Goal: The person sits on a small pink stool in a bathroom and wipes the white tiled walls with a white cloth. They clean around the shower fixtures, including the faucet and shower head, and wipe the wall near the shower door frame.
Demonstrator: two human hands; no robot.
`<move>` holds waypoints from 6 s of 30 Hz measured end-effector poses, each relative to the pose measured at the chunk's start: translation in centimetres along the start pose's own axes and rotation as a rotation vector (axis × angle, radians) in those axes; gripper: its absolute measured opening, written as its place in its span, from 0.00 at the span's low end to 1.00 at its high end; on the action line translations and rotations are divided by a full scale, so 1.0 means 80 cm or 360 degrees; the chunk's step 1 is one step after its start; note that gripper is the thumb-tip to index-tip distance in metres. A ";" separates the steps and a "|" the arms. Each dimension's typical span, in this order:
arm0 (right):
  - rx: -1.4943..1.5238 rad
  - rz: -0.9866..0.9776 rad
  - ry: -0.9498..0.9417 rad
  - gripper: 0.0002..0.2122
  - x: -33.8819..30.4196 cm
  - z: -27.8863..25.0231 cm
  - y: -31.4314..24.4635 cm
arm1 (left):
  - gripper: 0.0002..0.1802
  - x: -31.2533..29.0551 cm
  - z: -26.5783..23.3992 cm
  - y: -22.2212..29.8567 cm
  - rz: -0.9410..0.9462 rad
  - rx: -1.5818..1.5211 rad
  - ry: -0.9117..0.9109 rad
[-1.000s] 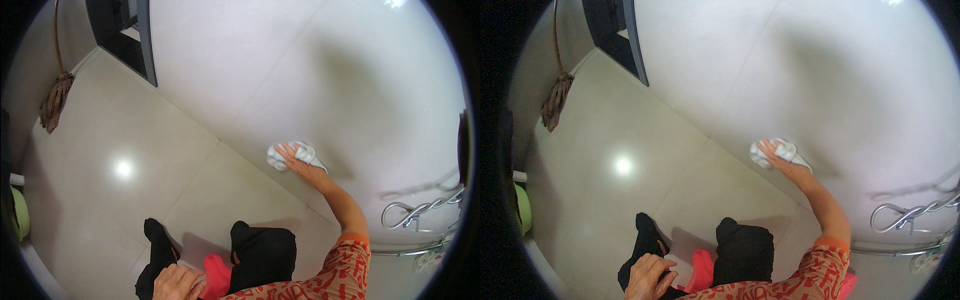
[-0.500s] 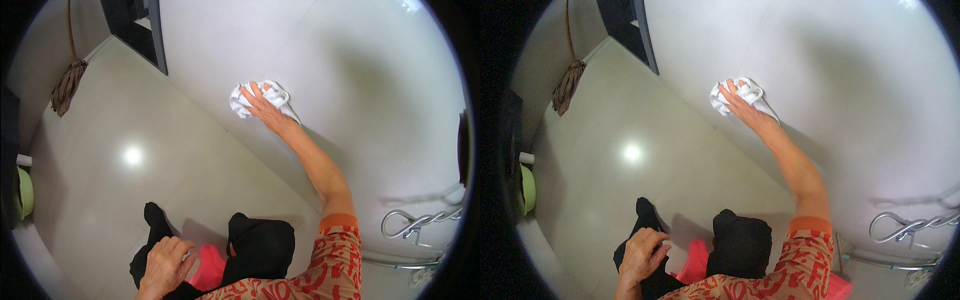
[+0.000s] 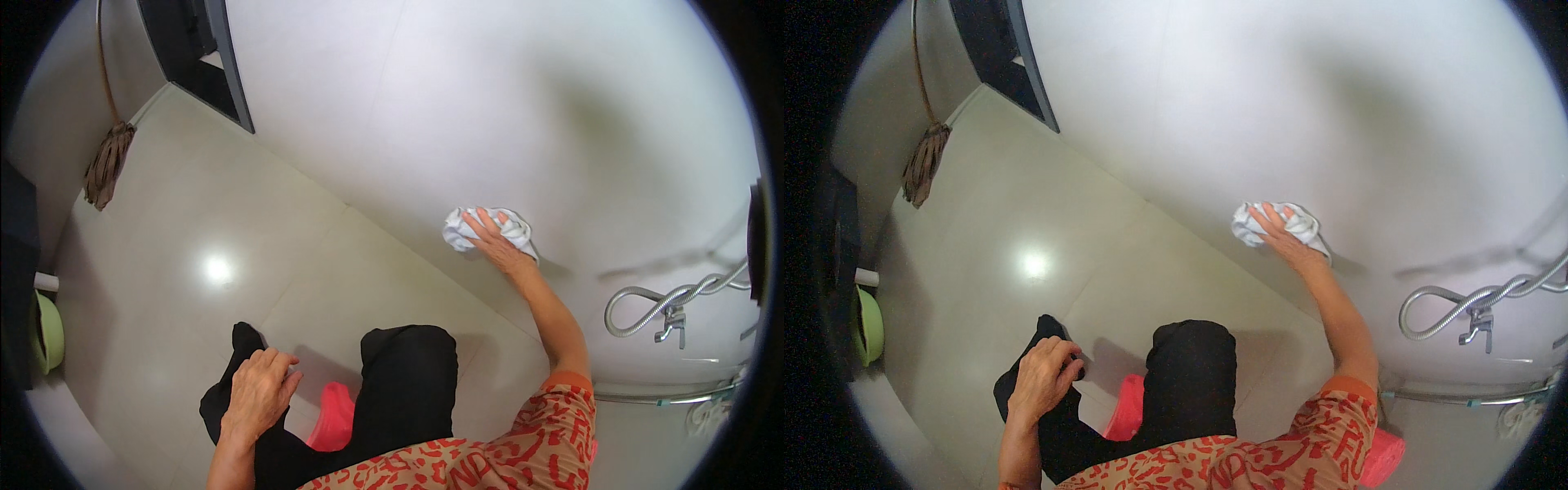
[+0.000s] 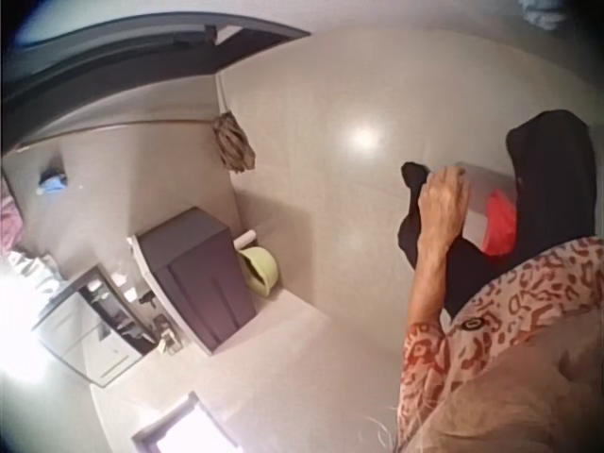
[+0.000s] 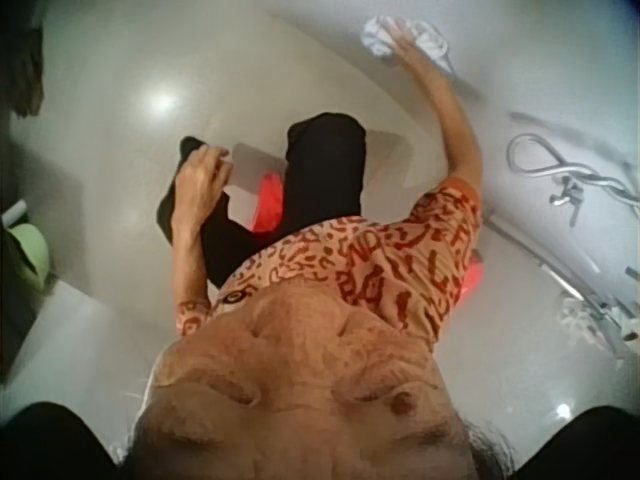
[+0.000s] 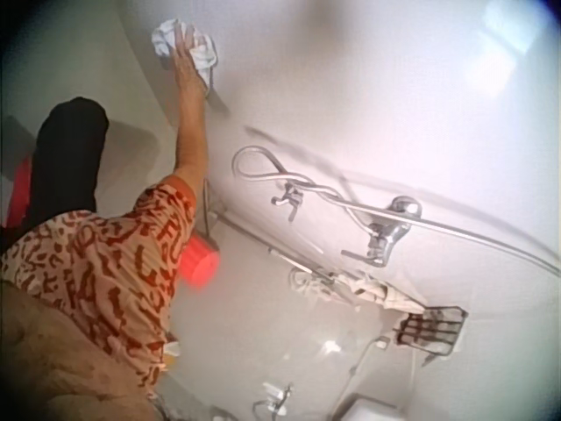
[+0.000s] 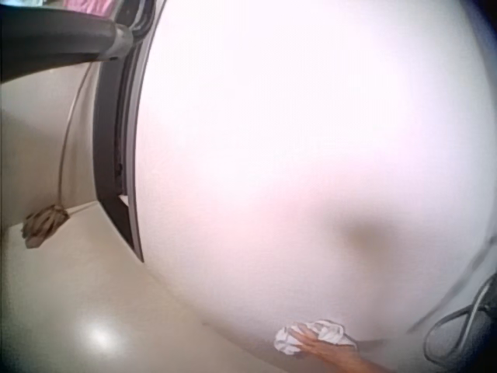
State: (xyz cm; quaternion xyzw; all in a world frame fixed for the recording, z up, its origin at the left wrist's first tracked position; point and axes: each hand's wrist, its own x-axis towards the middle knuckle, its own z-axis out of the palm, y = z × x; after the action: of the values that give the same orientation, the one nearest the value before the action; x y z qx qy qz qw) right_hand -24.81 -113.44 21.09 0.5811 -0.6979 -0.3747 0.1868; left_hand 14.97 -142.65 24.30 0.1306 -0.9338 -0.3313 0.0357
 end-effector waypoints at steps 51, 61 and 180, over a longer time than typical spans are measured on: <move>-0.0716 -0.0574 -0.0421 0.30 0.195 0.073 -0.004 | 0.11 0.148 -0.152 -0.101 0.0029 0.0078 -0.0202; -0.0594 -0.0280 -0.0418 0.27 0.224 -0.050 0.026 | 0.12 0.165 -0.223 -0.214 0.0139 0.0112 -0.0281; -0.0424 0.1034 0.1605 0.13 0.790 -0.457 0.315 | 0.13 0.265 -0.360 -0.217 0.0396 -0.0348 0.0053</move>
State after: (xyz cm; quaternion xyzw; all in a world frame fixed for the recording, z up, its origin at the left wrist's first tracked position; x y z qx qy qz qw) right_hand -32.40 -183.67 52.46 0.4160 -0.6121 -0.0616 0.6697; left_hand 2.74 -178.80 35.38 0.0149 -0.9004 -0.4217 0.1059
